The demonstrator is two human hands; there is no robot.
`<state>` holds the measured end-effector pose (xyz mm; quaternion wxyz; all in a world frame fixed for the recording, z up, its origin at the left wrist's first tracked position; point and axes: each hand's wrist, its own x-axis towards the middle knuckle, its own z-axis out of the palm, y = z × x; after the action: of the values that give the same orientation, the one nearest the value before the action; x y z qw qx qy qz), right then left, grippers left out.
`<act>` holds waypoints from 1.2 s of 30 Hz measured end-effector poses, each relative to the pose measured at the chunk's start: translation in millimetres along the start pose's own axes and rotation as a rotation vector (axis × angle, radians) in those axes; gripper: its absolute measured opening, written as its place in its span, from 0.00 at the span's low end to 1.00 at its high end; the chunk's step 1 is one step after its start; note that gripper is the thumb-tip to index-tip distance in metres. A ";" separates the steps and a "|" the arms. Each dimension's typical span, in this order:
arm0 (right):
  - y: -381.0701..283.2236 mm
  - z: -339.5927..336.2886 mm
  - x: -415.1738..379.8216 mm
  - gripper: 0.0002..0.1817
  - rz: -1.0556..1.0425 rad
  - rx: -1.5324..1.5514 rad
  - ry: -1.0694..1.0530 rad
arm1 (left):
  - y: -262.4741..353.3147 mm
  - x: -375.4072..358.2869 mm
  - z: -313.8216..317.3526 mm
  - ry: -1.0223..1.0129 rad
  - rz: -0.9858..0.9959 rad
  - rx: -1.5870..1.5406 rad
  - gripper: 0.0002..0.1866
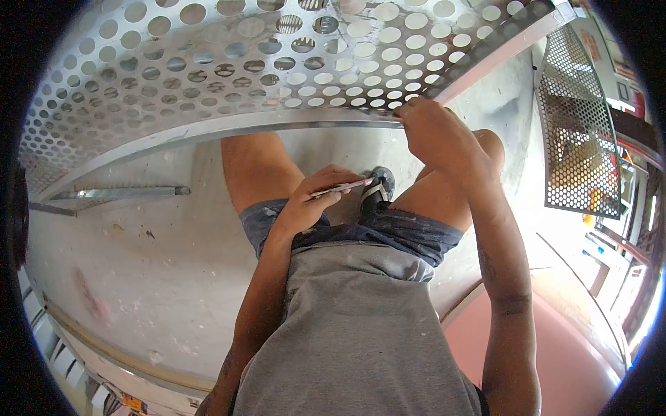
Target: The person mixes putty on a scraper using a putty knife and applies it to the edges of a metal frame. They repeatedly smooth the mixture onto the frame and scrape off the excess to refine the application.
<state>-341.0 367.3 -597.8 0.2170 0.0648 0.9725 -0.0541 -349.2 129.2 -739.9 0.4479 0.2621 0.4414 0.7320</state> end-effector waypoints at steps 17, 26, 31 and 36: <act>-26.5 -52.6 -71.7 0.11 0.303 0.538 0.420 | 3.3 -0.7 5.7 0.078 -0.162 -0.597 0.23; -45.9 45.3 -116.6 0.27 -0.480 0.444 0.790 | 35.8 -0.2 61.3 0.256 -0.207 -1.251 0.22; -34.9 76.0 -130.8 0.27 -0.231 0.396 0.546 | 86.5 -15.1 84.1 0.332 -0.144 -0.888 0.22; -31.1 90.6 -155.3 0.17 0.173 0.954 0.619 | 94.4 -29.7 80.4 0.357 0.011 -0.618 0.24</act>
<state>-168.7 308.7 -610.3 -0.1272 0.2476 0.8499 -0.4474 -312.9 116.2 -618.4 0.4177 -0.0154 0.2691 0.8677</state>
